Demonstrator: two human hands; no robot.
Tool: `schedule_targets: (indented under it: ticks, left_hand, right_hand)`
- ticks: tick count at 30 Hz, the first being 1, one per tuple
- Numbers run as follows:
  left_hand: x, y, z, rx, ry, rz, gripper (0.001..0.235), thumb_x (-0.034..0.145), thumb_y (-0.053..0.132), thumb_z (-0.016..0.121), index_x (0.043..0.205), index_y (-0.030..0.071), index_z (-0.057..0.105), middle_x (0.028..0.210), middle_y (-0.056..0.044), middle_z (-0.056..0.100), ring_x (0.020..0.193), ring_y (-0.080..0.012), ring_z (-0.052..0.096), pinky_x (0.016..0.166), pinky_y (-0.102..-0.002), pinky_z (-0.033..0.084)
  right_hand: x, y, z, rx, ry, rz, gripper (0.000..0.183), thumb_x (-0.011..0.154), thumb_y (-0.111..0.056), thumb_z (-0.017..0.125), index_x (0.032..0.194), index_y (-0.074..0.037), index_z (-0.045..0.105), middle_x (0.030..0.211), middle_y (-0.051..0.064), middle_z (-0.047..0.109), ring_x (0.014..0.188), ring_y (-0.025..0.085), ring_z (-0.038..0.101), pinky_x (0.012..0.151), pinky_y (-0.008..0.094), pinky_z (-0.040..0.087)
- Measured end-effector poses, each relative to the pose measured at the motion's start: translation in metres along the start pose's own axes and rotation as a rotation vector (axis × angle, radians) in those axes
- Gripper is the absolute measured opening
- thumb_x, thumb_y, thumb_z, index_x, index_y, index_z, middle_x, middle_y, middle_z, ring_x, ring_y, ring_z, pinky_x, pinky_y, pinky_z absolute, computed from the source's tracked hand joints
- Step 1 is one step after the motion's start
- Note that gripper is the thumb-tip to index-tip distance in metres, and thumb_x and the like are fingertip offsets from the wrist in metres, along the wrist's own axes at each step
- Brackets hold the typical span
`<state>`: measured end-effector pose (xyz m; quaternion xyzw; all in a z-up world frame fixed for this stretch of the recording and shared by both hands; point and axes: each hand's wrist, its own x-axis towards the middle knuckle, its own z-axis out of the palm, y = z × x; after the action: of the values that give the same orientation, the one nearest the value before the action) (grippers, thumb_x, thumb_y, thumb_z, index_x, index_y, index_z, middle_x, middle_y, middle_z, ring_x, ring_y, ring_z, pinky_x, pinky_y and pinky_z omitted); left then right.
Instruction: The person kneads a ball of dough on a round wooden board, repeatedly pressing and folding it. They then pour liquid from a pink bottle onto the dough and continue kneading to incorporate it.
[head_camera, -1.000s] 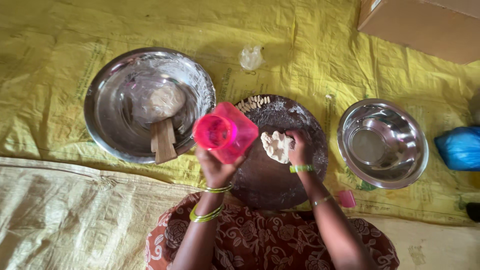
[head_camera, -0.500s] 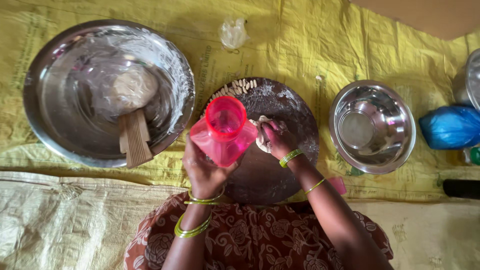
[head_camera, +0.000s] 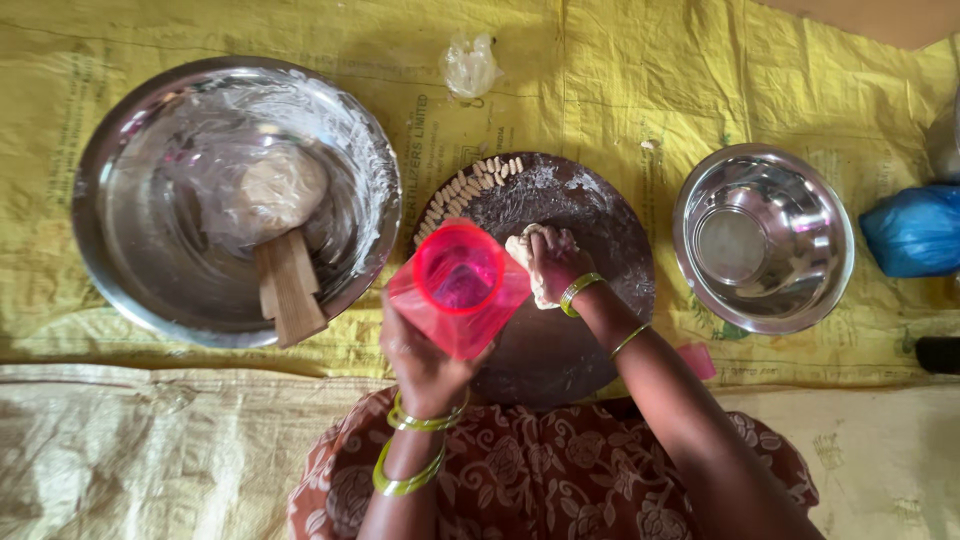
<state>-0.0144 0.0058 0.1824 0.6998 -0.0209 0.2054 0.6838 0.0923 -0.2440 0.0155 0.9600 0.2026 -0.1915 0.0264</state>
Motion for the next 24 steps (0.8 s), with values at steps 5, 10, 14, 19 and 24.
schedule_targets:
  ticks: [5,10,14,19,24]
  left_hand:
    - [0.000,0.014,-0.005,0.101,0.024,0.105,0.085,0.065,0.021,0.097,0.134,0.000,0.053,0.122,-0.014,0.069,0.112,-0.0234,0.071,0.099,-0.035,0.059]
    - [-0.001,0.017,-0.013,0.139,0.063,0.114,0.082,0.066,0.023,0.096,0.132,0.000,0.053,0.120,-0.015,0.068,0.109,-0.0265,0.072,0.095,-0.036,0.059]
    - [-0.001,0.015,-0.012,0.178,0.064,0.137,0.082,0.068,0.023,0.096,0.133,-0.001,0.053,0.121,-0.017,0.067,0.111,-0.0296,0.071,0.097,-0.038,0.058]
    - [0.006,0.016,-0.005,0.182,0.048,0.152,0.083,0.064,0.023,0.096,0.131,-0.002,0.053,0.119,-0.018,0.068,0.107,-0.0312,0.071,0.094,-0.040,0.058]
    - [0.001,0.022,-0.007,0.187,0.020,0.162,0.082,0.065,0.023,0.096,0.131,-0.002,0.054,0.118,-0.018,0.069,0.107,-0.0322,0.072,0.093,-0.040,0.059]
  right_hand:
    - [-0.037,-0.044,0.011,-0.002,0.240,0.230,0.081,0.075,-0.002,0.069,0.151,0.003,0.039,0.158,0.020,0.039,0.139,0.037,0.043,0.112,0.055,0.036]
    - [-0.044,-0.092,0.066,-0.039,0.584,0.234,0.056,0.083,-0.005,0.063,0.136,0.010,0.054,0.157,0.027,0.041,0.154,0.040,0.032,0.125,0.051,0.032]
    - [-0.051,-0.103,0.091,0.083,0.593,0.127,0.051,0.088,-0.008,0.059,0.134,0.012,0.054,0.151,0.033,0.043,0.150,0.046,0.029,0.122,0.055,0.026]
    - [-0.059,-0.084,0.065,0.121,0.463,-0.005,0.066,0.070,0.000,0.058,0.136,0.006,0.055,0.146,0.026,0.052,0.144,0.040,0.037,0.117,0.048,0.033]
    - [-0.049,-0.033,0.031,0.595,0.348,0.146,0.037,0.087,-0.006,0.062,0.123,-0.014,0.069,0.110,0.017,0.073,0.102,0.035,0.070,0.090,0.044,0.056]
